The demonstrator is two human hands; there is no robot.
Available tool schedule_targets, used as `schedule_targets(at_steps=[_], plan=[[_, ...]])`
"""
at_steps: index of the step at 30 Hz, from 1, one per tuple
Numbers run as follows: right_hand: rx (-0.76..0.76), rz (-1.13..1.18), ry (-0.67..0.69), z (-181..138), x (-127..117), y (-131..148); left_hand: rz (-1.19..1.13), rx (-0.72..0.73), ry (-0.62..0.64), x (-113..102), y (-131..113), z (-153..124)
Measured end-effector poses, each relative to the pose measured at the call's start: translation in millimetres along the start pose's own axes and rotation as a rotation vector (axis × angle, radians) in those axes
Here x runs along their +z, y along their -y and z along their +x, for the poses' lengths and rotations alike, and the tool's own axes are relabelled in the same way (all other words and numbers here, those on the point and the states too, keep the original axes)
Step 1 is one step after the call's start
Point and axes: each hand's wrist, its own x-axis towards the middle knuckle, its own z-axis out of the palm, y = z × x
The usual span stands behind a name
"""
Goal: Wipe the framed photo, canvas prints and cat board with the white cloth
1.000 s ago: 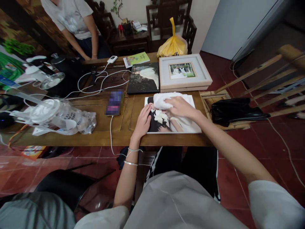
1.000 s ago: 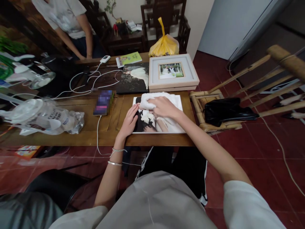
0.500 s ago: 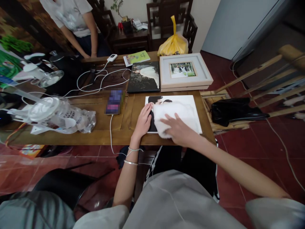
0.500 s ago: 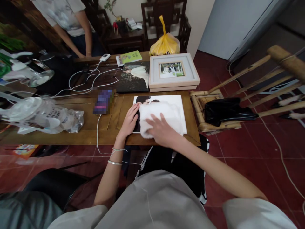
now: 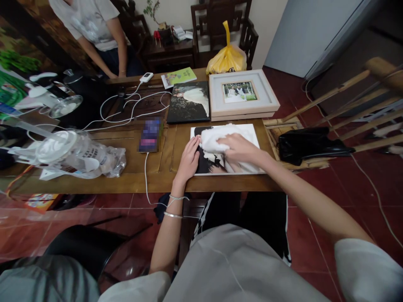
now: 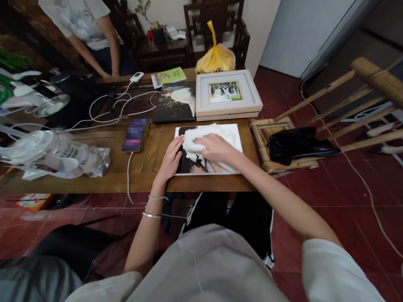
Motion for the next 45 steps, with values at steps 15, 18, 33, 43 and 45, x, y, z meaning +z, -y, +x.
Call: schedule_targets(at_steps=[15, 18, 33, 43, 45], plan=[[-0.083, -0.281, 0.015, -41.8, 53.6, 45.4, 0.004, -0.023, 0.004, 1.5, -2.0, -0.4], [-0.159, -0.223, 0.017, -83.0, 59.4, 67.9, 0.009, -0.029, 0.000, 1.8, -2.1, -0.5], [0.127, 0.054, -0.042, 9.4, -8.9, -12.4, 0.011, -0.014, 0.020, -0.4, 0.3, -0.4], [-0.103, -0.250, -0.041, -2.5, 63.2, 55.4, -0.208, -0.016, -0.239, -5.3, -30.3, -3.1], [-0.206, -0.220, -0.024, -25.3, 67.9, 67.9, -0.192, -0.005, -0.241, -6.1, -32.9, -3.5]])
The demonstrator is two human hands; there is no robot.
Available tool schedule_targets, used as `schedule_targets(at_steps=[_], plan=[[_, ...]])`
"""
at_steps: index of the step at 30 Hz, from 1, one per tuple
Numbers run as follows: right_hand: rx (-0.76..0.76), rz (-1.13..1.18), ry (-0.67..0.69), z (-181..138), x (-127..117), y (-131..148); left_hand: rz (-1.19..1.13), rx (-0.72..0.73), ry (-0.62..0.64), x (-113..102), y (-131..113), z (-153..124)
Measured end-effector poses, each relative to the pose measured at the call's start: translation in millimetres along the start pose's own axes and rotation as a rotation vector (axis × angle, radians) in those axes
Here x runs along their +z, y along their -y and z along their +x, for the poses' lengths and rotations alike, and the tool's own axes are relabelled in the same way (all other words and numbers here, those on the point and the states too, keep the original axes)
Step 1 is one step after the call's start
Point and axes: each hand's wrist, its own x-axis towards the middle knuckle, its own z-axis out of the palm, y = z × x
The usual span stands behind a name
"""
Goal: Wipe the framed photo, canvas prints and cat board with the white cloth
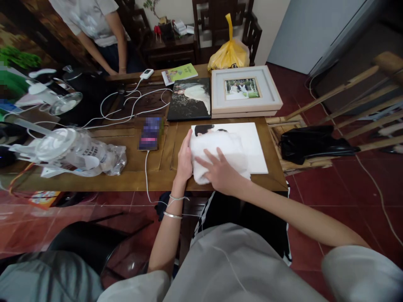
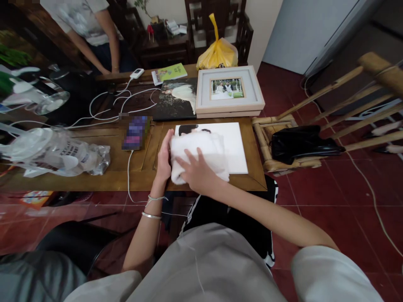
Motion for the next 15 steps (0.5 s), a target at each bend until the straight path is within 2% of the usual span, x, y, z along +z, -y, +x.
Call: schedule_targets(at_steps=[4, 6, 8, 12, 15], plan=[[-0.117, 0.109, 0.088, -40.6, -17.3, 8.2, 0.066, -0.005, 0.076, 0.7, -1.4, 1.0], [-0.080, 0.157, 0.125, -54.4, -30.4, -1.4, 0.086, -0.039, 0.130, 1.7, 0.1, 1.7], [0.041, 0.162, 0.142, -59.7, -42.1, -18.0, 0.115, -0.069, 0.184, 2.5, 2.9, 2.3], [0.291, 0.106, 0.115, -38.2, -52.6, -58.5, 0.144, -0.030, 0.228, 2.8, 9.4, 3.2], [0.352, 0.192, 0.022, 3.1, -49.3, -80.1, 0.153, 0.008, 0.221, 2.4, 13.2, 3.4]])
